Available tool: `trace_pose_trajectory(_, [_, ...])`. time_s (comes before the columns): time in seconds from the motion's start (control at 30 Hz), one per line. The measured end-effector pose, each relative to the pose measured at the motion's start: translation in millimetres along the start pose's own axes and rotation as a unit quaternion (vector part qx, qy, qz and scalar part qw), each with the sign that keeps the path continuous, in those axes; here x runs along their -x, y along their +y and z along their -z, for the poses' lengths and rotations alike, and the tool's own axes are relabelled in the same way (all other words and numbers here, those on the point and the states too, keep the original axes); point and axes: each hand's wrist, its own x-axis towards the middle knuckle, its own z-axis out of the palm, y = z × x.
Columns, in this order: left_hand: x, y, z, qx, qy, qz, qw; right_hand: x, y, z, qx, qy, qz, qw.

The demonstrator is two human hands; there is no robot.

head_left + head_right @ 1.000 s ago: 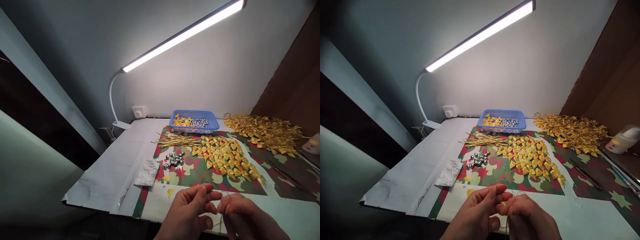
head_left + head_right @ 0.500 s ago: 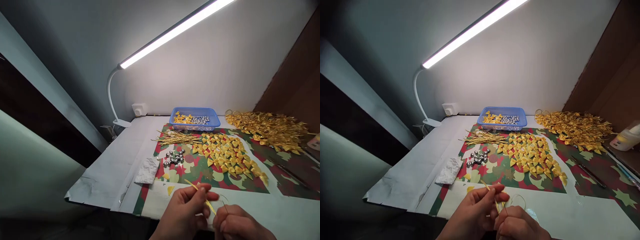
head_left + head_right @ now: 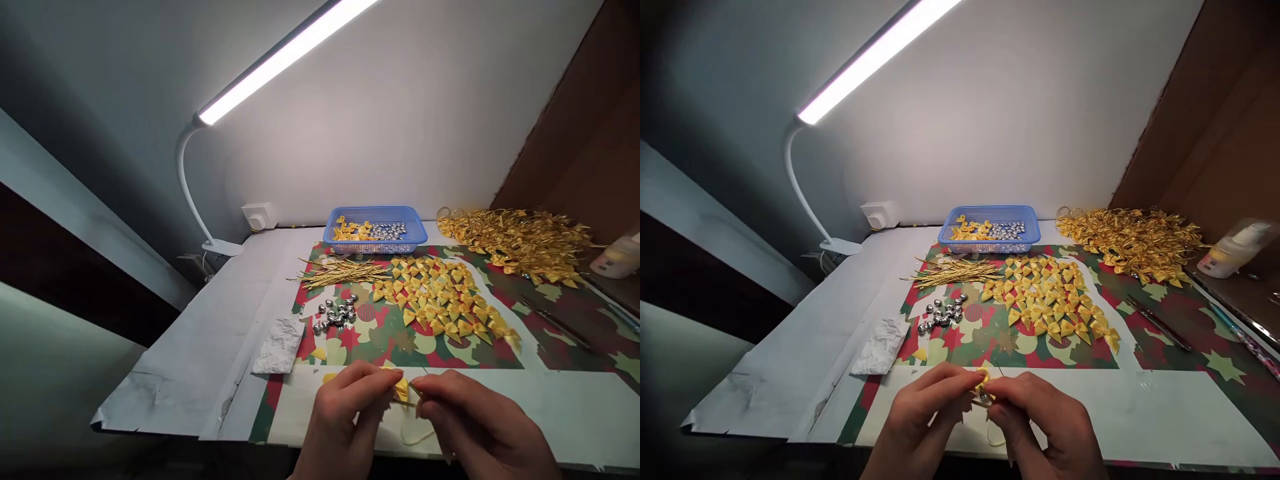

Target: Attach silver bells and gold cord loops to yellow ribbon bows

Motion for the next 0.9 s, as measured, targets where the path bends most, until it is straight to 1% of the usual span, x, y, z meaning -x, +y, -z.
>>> trace_pose_trajectory(0.07, [0.6,-2.0,3.0,-0.053,-0.003,-0.048,0.997,-1.8,1.1,1.1,-0.005,-0.019,-0.029,0.999])
trace_pose_trajectory(0.2, [0.7,-3.8,1.7,-0.159,0.018,-0.131,0.978,-2.2,1.3,2.3,-0.024,-0.089,-0.118,0.989])
trace_pose_trajectory(0.3, [1.1,-5.5,-2.0,-0.206,0.036,-0.17,0.963,-2.6,-0.4,2.4,-0.022,-0.122,-0.151,0.981])
trace_pose_trajectory(0.4, [2.3,-5.5,-3.4,-0.224,0.038,-0.181,0.957,-3.6,-1.5,2.4,0.002,-0.156,-0.162,0.974])
trace_pose_trajectory(0.5, [3.2,-3.6,-2.6,-0.219,0.035,-0.18,0.958,-4.8,-1.4,2.6,0.029,-0.186,-0.146,0.971])
trace_pose_trajectory(0.63, [3.5,-2.5,-2.7,-0.218,0.047,-0.192,0.956,-7.1,-1.7,1.9,0.051,-0.2,-0.14,0.968])
trace_pose_trajectory(0.77, [3.8,-4.5,-3.0,-0.249,0.05,-0.21,0.944,-10.0,-2.3,0.9,0.058,-0.213,-0.153,0.963])
trace_pose_trajectory(0.9, [4.9,-6.8,0.6,-0.259,0.031,-0.218,0.941,-11.8,-1.3,2.1,0.063,-0.215,-0.163,0.961])
